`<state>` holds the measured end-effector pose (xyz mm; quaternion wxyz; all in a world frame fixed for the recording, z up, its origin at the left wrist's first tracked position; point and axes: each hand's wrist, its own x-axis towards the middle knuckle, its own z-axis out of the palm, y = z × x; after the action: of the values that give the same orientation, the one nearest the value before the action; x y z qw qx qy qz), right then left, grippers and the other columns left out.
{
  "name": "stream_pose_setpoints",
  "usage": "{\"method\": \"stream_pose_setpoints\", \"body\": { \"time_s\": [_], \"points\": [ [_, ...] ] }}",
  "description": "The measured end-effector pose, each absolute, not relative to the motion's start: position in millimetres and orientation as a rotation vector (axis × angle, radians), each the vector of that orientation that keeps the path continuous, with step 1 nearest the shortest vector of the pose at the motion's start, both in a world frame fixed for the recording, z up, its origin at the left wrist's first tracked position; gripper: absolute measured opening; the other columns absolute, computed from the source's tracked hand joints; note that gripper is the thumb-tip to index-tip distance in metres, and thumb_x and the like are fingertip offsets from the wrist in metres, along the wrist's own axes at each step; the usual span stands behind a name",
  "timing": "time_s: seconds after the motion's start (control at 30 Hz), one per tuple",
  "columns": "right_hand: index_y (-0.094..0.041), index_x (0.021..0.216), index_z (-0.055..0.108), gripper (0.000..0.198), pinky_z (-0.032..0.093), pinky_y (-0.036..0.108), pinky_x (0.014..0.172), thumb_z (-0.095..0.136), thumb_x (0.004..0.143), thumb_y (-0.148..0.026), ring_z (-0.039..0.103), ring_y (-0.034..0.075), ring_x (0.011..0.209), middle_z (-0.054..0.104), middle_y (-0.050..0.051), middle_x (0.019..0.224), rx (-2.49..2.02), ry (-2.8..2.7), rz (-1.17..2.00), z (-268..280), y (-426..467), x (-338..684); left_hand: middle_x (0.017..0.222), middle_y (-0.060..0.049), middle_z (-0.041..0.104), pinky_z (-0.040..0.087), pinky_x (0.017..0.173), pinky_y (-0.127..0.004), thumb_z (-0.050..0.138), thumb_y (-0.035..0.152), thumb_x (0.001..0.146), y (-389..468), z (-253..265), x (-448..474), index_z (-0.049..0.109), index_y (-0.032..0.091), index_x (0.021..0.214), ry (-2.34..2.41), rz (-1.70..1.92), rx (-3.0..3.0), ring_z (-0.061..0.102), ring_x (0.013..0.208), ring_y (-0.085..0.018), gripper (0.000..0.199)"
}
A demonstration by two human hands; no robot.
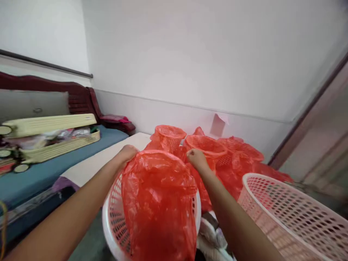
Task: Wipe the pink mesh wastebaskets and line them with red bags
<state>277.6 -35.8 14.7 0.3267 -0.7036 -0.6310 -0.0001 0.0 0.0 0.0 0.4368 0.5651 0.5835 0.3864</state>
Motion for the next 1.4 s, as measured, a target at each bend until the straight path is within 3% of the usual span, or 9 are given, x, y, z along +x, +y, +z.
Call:
{"method": "stream_pose_setpoints", "body": {
  "time_s": [0.23, 0.7, 0.9, 1.13, 1.3, 1.4],
  "points": [
    [-0.018, 0.106, 0.066, 0.023, 0.041, 0.025, 0.080, 0.052, 0.092, -0.030, 0.062, 0.018, 0.096, 0.069, 0.008, 0.107, -1.490, -1.993, -0.091, 27.4, -48.1, 214.5, 0.084, -0.001, 0.064, 0.052, 0.057, -0.026, 0.061, 0.035, 0.090, 0.8, 13.2, 25.8, 0.063, 0.013, 0.095, 1.453, 0.831, 1.423, 0.060, 0.065, -0.011, 0.024],
    [-0.023, 0.101, 0.060, 0.020, 0.039, 0.027, 0.068, 0.048, 0.098, -0.038, 0.063, 0.019, 0.093, 0.068, 0.005, 0.103, -1.703, -2.113, -0.348, 8.0, -47.5, 195.0, 0.100, -0.005, 0.066, 0.056, 0.069, -0.033, 0.060, 0.037, 0.090, 14.2, 6.7, 19.7, 0.062, 0.014, 0.108, 1.455, 1.036, 1.366, 0.064, 0.080, -0.015, 0.028],
    [-0.022, 0.101, 0.060, 0.022, 0.039, 0.027, 0.068, 0.046, 0.098, -0.038, 0.064, 0.020, 0.089, 0.069, 0.006, 0.101, -1.811, -2.055, -0.358, 2.4, -38.4, 206.8, 0.091, -0.002, 0.064, 0.051, 0.076, -0.032, 0.054, 0.036, 0.090, -22.2, 13.4, 2.8, 0.060, 0.017, 0.091, 1.432, 1.443, 1.489, 0.062, 0.084, -0.016, 0.019],
    [-0.021, 0.098, 0.060, 0.021, 0.037, 0.027, 0.064, 0.047, 0.098, -0.038, 0.066, 0.021, 0.087, 0.070, 0.006, 0.097, -1.870, -1.967, -0.430, -2.2, -40.0, 220.5, 0.078, -0.003, 0.070, 0.047, 0.070, -0.033, 0.061, 0.034, 0.077, -96.7, 4.9, -9.1, 0.066, 0.019, 0.083, 1.267, 1.144, 1.689, 0.065, 0.076, -0.022, 0.017],
    [-0.021, 0.098, 0.060, 0.021, 0.037, 0.027, 0.063, 0.047, 0.098, -0.037, 0.066, 0.021, 0.086, 0.070, 0.005, 0.096, -1.853, -1.963, -0.486, -2.0, -43.1, 214.1, 0.101, -0.003, 0.074, 0.049, 0.084, -0.032, 0.067, 0.027, 0.075, -112.7, 6.5, 6.9, 0.070, 0.022, 0.100, 1.001, 1.102, 1.481, 0.067, 0.092, -0.022, 0.025],
    [-0.020, 0.099, 0.060, 0.022, 0.038, 0.027, 0.063, 0.046, 0.098, -0.038, 0.066, 0.021, 0.086, 0.070, 0.006, 0.096, -1.870, -1.959, -0.506, -3.7, -42.4, 216.4, 0.083, -0.006, 0.075, 0.053, 0.073, -0.034, 0.067, 0.032, 0.076, -107.0, 4.8, 17.3, 0.070, 0.018, 0.091, 0.885, 1.057, 1.156, 0.069, 0.074, -0.022, 0.021]
  ]
}}
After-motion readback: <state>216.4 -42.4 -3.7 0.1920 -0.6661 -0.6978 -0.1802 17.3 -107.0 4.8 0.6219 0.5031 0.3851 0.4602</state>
